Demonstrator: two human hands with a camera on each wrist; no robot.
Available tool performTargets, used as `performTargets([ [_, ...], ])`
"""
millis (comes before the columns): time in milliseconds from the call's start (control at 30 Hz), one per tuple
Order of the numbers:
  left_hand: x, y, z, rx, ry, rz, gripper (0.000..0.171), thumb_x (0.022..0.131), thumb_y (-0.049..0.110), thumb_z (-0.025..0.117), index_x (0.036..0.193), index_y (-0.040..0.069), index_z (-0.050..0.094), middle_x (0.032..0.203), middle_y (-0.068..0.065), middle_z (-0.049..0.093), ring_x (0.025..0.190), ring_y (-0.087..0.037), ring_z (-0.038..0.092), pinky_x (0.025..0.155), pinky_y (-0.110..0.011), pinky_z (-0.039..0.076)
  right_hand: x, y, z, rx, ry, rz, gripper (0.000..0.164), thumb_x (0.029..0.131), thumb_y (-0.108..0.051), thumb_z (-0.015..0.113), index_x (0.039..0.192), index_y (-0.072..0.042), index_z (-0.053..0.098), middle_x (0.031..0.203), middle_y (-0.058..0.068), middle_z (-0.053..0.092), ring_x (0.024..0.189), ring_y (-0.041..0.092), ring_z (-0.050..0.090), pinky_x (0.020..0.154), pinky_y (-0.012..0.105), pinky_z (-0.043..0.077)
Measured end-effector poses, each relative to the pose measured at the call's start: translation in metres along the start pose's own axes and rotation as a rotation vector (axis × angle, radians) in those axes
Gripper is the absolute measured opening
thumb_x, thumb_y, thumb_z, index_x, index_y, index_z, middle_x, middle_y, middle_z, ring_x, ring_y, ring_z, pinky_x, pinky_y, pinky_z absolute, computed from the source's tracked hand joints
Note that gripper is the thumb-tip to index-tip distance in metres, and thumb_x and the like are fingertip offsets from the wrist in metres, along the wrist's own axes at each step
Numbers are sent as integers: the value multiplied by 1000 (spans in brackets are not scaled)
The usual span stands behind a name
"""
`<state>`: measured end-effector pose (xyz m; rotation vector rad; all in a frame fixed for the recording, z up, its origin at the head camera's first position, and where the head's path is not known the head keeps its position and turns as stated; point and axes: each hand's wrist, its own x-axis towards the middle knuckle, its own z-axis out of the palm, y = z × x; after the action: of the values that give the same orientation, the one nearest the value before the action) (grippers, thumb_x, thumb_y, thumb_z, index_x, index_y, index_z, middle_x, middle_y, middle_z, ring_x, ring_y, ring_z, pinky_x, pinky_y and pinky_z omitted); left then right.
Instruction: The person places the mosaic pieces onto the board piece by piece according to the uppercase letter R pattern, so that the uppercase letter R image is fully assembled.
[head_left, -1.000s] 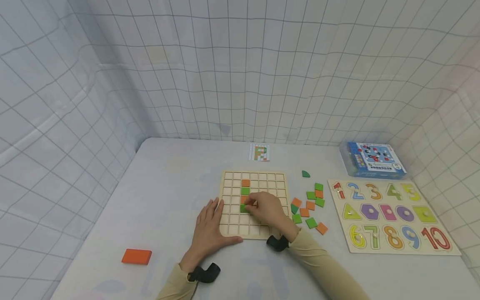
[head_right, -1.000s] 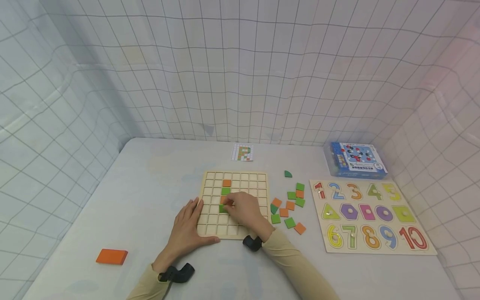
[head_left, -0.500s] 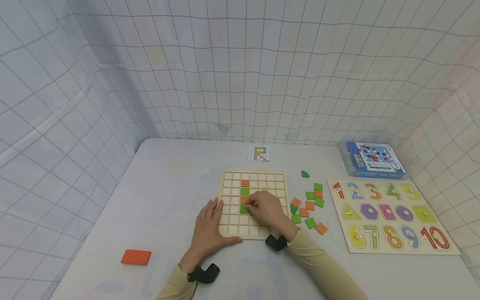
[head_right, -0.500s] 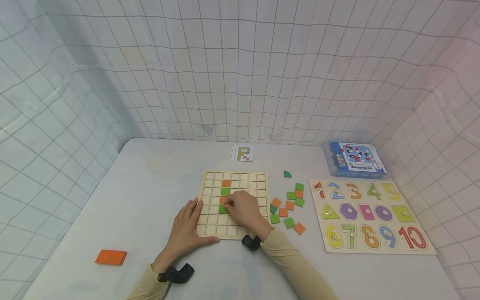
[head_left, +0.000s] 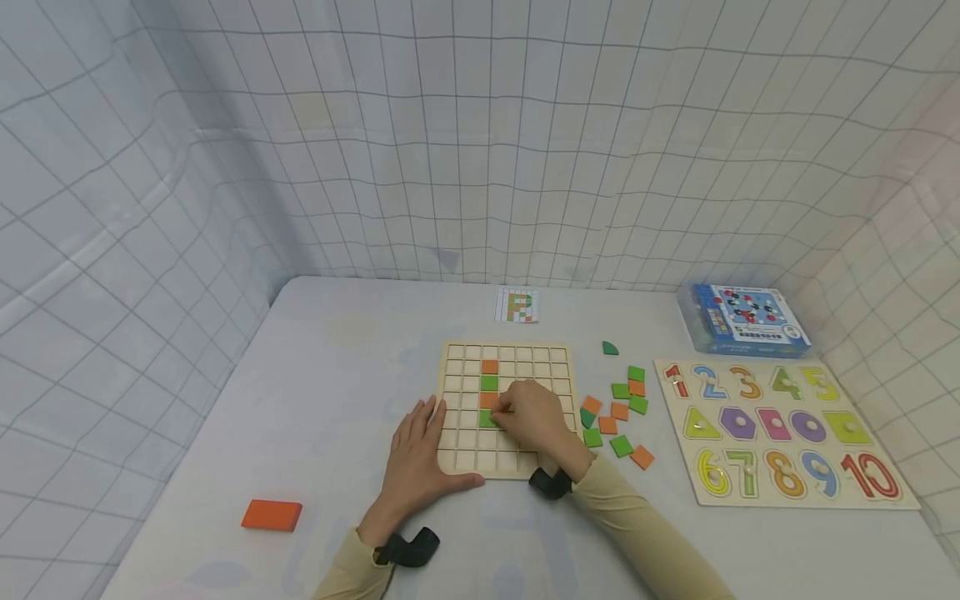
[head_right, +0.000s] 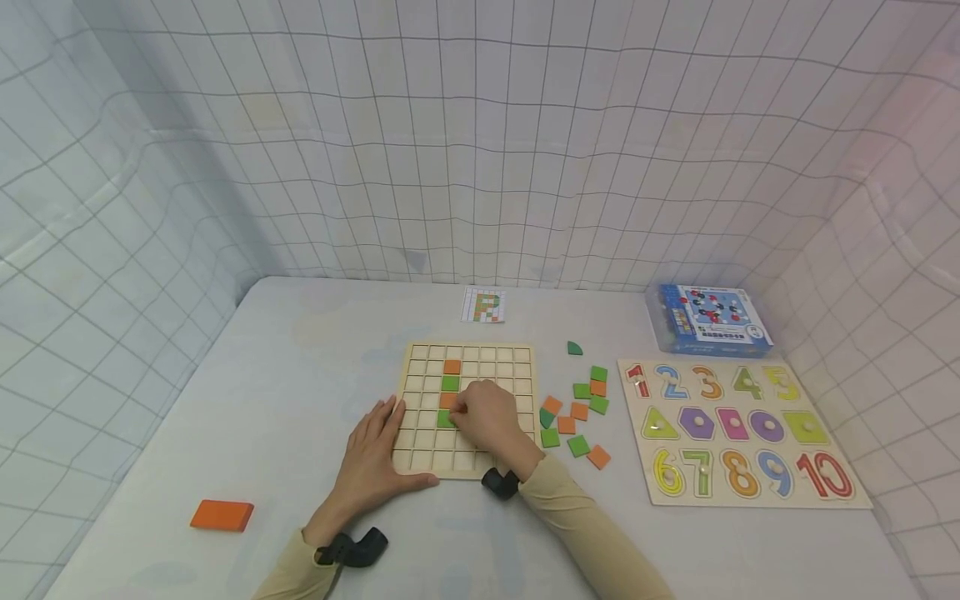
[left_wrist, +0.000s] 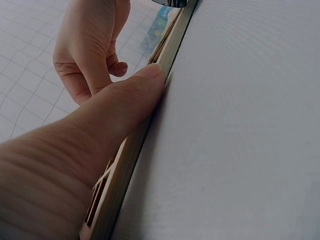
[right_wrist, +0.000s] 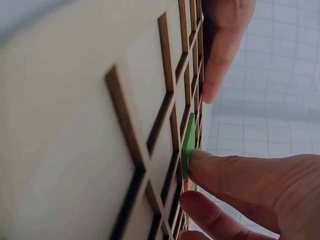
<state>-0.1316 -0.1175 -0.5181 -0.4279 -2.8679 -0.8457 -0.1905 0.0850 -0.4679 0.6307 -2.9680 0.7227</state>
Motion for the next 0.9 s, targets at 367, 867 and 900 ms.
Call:
performTargets([
  [367,0,0,0,3,4,6,122,60,66,76,148,-1,25,152,-18,22,139,-35,14,108,-53,16,-2,10,-2,48,-22,-50,4,82,-26,75,81,-22,76,80,-11,61,75,8,54,60,24,45],
  [867,0,-1,1,12,20,16,121,59,65,77,147,-2,28,151,-19,25,138,-36,17,107,-54,18,-9,36,-15,124,222,-135,16,80,-23,77,94,-16,76,88,-7,68,75,12,56,57,25,45],
  [900,0,-1,1,13,26,21,121,59,65,77,147,-3,28,151,-20,25,138,-37,18,107,-55,18,-10,38,-16,123,241,-136,16,80,-23,77,94,-15,76,88,-6,68,76,12,57,57,25,46],
])
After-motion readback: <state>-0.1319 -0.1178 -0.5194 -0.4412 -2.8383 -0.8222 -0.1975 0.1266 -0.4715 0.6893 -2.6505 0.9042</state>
